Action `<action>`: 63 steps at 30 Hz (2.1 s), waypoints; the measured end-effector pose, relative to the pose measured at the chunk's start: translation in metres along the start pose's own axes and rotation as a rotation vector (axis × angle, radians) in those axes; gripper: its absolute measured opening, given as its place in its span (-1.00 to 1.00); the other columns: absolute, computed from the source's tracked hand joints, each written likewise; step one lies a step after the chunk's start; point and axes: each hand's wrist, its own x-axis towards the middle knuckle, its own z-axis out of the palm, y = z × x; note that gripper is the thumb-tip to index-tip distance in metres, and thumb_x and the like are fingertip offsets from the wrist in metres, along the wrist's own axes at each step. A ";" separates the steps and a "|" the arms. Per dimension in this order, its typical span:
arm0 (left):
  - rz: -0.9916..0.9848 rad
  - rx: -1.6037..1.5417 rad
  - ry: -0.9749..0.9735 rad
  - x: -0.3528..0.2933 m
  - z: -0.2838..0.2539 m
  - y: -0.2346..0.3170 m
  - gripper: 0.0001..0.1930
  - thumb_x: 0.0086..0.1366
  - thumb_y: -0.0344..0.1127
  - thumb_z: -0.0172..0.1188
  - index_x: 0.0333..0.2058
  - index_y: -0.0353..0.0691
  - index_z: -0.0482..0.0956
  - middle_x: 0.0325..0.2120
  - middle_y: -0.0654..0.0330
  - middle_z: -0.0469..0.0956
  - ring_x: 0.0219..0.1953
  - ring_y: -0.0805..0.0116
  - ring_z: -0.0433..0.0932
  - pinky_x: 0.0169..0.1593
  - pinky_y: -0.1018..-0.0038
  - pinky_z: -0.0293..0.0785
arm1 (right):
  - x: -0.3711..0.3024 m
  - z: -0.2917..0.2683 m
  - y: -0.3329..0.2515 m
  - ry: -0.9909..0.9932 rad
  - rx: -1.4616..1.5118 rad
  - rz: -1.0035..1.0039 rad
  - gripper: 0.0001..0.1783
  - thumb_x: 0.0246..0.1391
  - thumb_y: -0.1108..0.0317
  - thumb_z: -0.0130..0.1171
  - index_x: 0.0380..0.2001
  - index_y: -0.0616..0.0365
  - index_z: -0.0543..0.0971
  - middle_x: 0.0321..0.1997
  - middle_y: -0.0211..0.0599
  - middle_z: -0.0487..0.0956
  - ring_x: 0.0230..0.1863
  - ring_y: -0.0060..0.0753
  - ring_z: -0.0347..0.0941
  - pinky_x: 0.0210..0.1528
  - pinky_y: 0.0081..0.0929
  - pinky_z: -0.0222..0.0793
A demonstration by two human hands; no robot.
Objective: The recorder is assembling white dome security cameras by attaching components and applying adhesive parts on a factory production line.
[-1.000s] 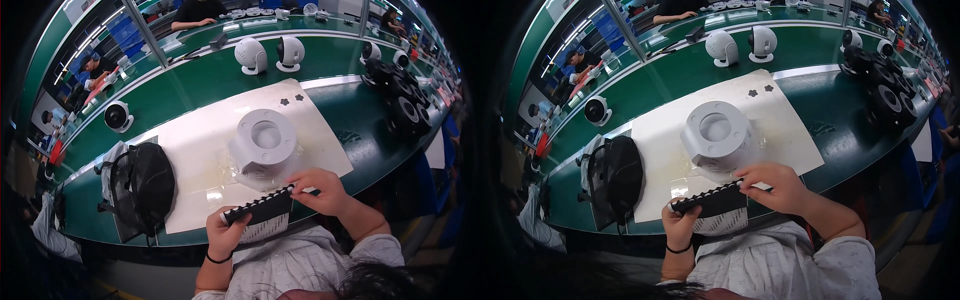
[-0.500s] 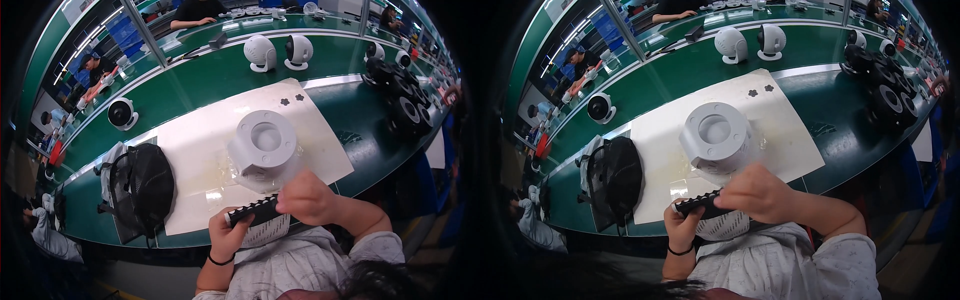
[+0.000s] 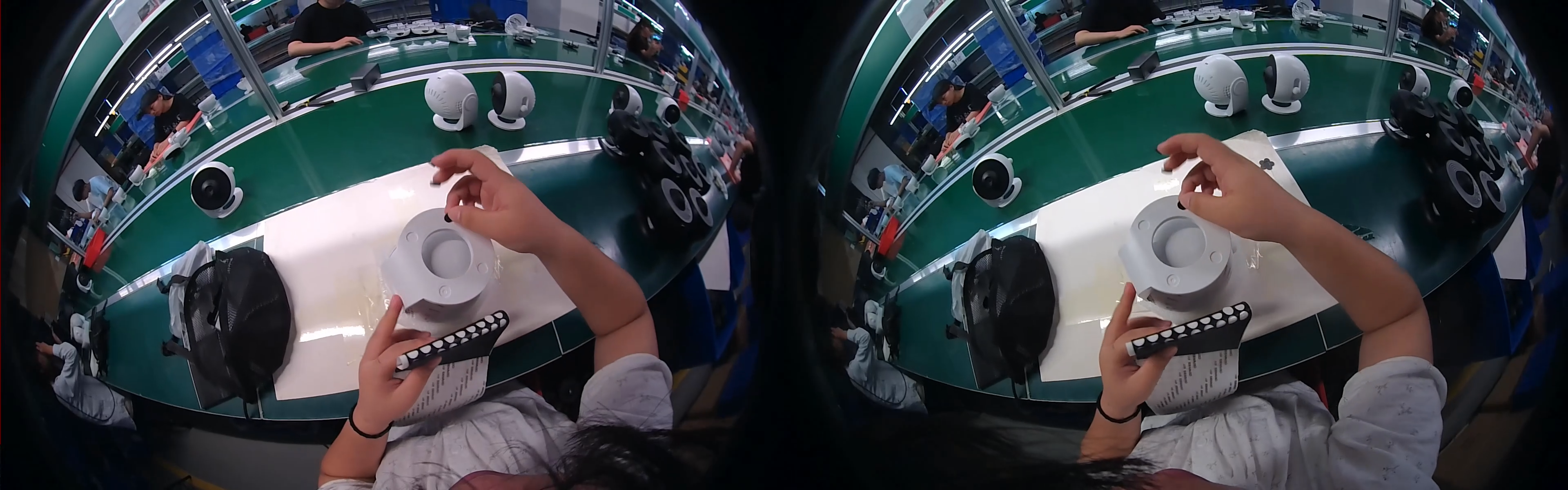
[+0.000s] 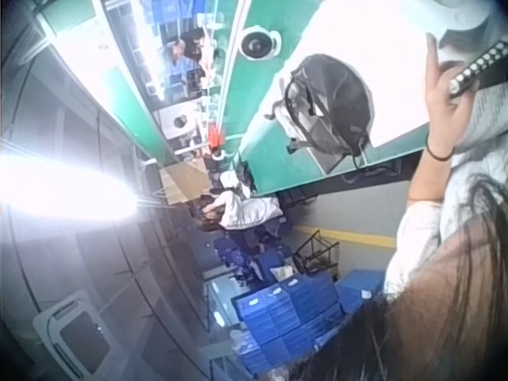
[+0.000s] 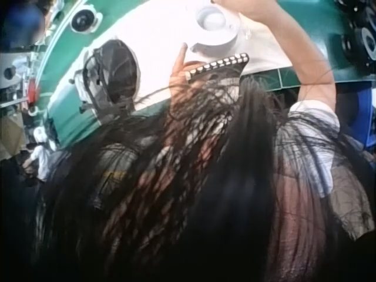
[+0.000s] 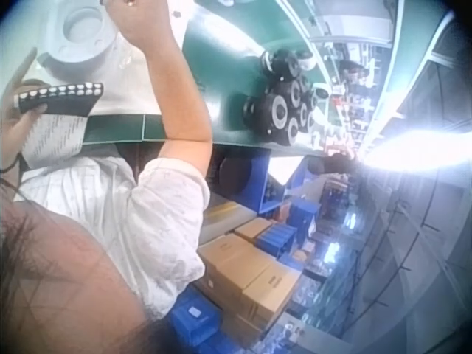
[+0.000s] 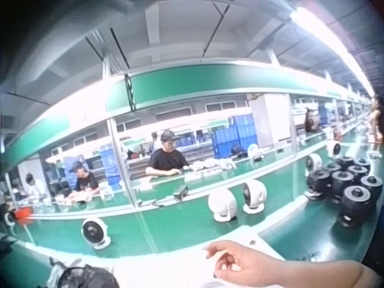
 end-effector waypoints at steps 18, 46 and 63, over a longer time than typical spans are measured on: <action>-0.011 0.054 -0.075 -0.012 -0.024 -0.007 -0.65 -0.13 -0.64 0.15 -0.26 -0.33 0.54 0.16 -0.20 0.09 -0.37 0.32 0.56 -0.26 0.53 0.44 | 0.002 0.029 -0.050 -0.032 -0.753 -0.457 -0.45 -0.09 0.51 -0.01 0.06 0.05 0.29 -0.35 -0.22 0.51 -0.32 -0.19 0.43 -0.30 -0.40 0.32; 0.069 0.045 0.082 0.001 -0.028 0.009 -0.70 -0.11 -0.61 0.23 -0.31 -0.34 0.49 0.12 -0.17 0.15 -0.23 0.22 0.52 -0.15 0.46 0.44 | -0.024 0.057 -0.038 -0.280 -0.516 -0.189 -0.96 0.00 0.39 0.05 -0.48 0.07 0.45 0.22 -0.13 0.22 0.35 0.00 -0.18 0.25 -0.08 -0.24; -0.035 -0.003 0.124 -0.006 -0.049 0.000 -0.83 -0.10 -0.62 0.24 -0.49 -0.41 0.44 0.07 -0.27 0.23 -0.40 0.32 0.55 -0.30 0.53 0.45 | -0.062 0.067 -0.038 -0.047 -0.707 -0.389 -0.83 -0.14 0.30 0.22 -0.39 0.01 0.54 0.07 -0.38 0.39 0.23 -0.22 0.13 0.17 -0.09 -0.09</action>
